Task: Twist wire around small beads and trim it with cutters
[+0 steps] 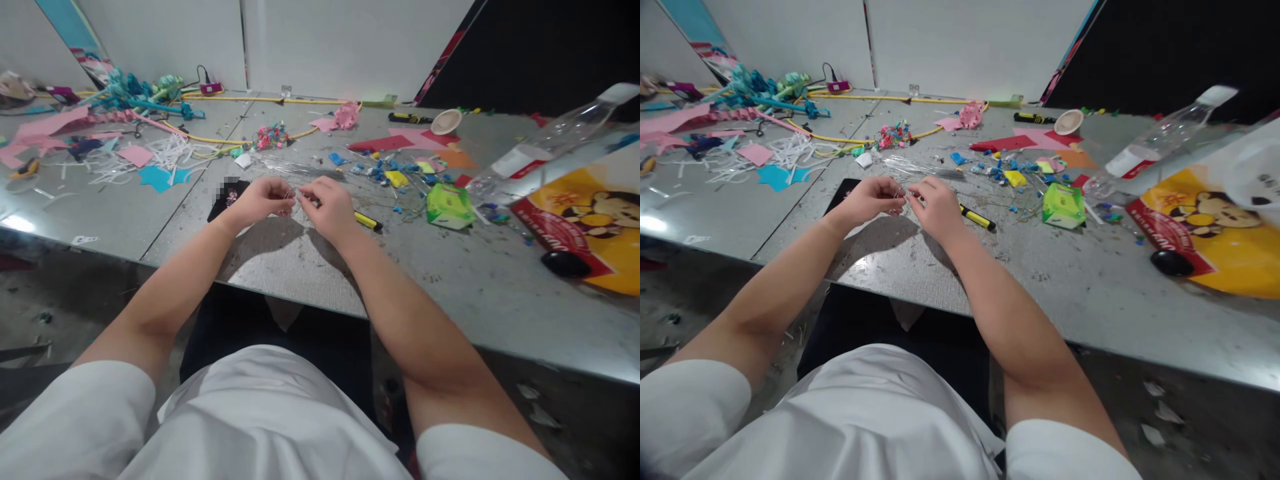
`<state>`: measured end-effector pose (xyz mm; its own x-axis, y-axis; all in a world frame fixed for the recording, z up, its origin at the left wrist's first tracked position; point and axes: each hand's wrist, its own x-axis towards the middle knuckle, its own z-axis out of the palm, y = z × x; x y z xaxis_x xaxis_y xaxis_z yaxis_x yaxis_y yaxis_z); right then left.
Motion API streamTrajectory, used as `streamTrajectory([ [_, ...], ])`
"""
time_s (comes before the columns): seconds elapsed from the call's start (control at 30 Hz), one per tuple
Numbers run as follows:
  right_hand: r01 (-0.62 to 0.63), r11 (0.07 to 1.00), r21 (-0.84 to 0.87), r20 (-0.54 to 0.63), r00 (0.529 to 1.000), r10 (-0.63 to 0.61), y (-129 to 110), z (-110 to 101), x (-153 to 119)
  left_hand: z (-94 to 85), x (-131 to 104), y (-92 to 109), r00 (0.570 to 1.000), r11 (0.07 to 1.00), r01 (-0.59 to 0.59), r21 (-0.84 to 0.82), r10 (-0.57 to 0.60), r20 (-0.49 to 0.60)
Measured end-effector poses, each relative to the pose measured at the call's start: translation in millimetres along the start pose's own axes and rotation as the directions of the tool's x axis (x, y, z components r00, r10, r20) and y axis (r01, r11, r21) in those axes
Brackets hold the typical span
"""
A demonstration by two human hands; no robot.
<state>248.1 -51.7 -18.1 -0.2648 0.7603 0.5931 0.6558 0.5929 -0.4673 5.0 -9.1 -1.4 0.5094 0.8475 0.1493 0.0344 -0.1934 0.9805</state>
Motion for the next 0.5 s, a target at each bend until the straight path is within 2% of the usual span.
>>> streamTrajectory([
  [0.1,0.039,0.998,-0.051,0.048,0.998,-0.036,1.3,-5.0,0.1,0.0,-3.0,4.3,0.999,0.999,0.032,0.023,-0.032,0.003],
  [0.23,0.028,0.999,-0.042,0.122,0.992,-0.023,1.2,-7.3,0.0,-1.8,-5.9,7.4,0.996,0.994,0.087,0.07,-0.088,0.014],
  [0.33,-0.05,0.998,0.046,0.13,0.991,0.044,-1.6,-5.4,0.6,-3.9,-6.4,7.4,0.994,0.99,0.095,0.101,-0.099,0.037],
  [0.5,-0.193,0.96,0.204,0.115,0.978,0.172,-4.6,0.6,3.6,-7.4,-5.4,3.7,0.994,0.992,0.027,0.125,-0.039,0.1],
])
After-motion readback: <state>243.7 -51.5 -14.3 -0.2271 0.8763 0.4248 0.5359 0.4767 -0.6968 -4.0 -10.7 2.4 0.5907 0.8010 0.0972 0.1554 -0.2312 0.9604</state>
